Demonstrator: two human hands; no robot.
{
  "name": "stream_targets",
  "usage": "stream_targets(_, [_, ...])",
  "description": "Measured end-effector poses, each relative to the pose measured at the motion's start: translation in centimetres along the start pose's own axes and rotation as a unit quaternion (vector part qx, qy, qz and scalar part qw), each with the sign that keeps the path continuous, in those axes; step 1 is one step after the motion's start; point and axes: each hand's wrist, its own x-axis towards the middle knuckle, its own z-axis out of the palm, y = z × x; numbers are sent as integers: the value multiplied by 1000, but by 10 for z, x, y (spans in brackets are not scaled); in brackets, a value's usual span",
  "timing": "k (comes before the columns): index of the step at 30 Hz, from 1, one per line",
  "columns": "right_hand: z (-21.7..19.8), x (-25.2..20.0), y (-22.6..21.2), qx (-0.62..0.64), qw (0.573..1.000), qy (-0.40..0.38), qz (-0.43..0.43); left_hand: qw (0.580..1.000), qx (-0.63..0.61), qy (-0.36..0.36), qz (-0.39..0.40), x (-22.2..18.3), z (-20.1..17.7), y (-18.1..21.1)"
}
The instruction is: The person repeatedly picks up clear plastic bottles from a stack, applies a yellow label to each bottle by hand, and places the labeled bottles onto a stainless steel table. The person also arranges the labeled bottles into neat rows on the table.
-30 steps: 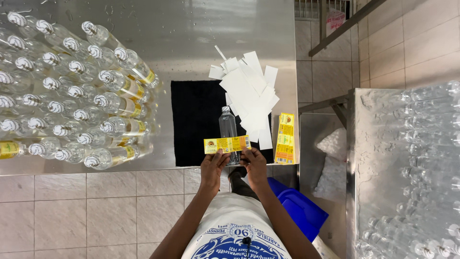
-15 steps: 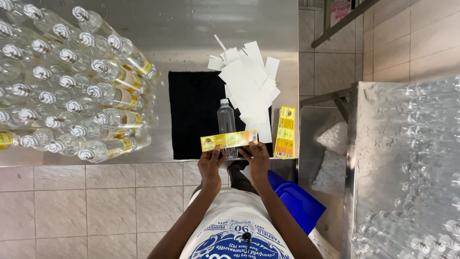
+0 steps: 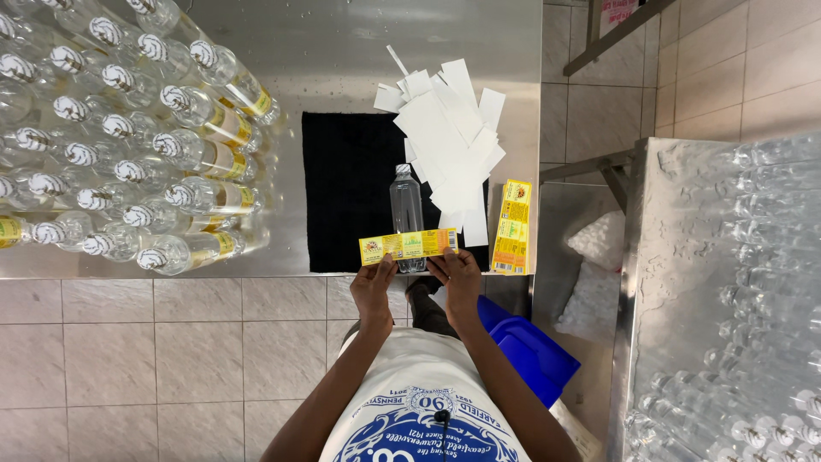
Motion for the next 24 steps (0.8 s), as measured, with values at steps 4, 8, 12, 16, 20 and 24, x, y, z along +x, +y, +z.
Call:
stream_targets(4, [0,2,1,7,1000,3,3,1000,-2,2,-2,6,-3,-10])
stream_targets(8, [-1,2,3,7,1000,0,2,1000,0,11,-5,7,-4,-12])
stream_targets(12, [-5,8,10,9,1000,2,1,1000,19,1,-2,0,0,-1])
stream_targets(16, [-2,6,6,-1,1000,7,11,1000,12,1,-7,6,-3,-11])
stream_targets(20, [-2,10,15,-28,1000,7,7,1000,25,0,-10,12,-1,-19])
stream_targets(24, [21,-8,5,-55,998,3,-7,995,99,16,-9,17,2,-21])
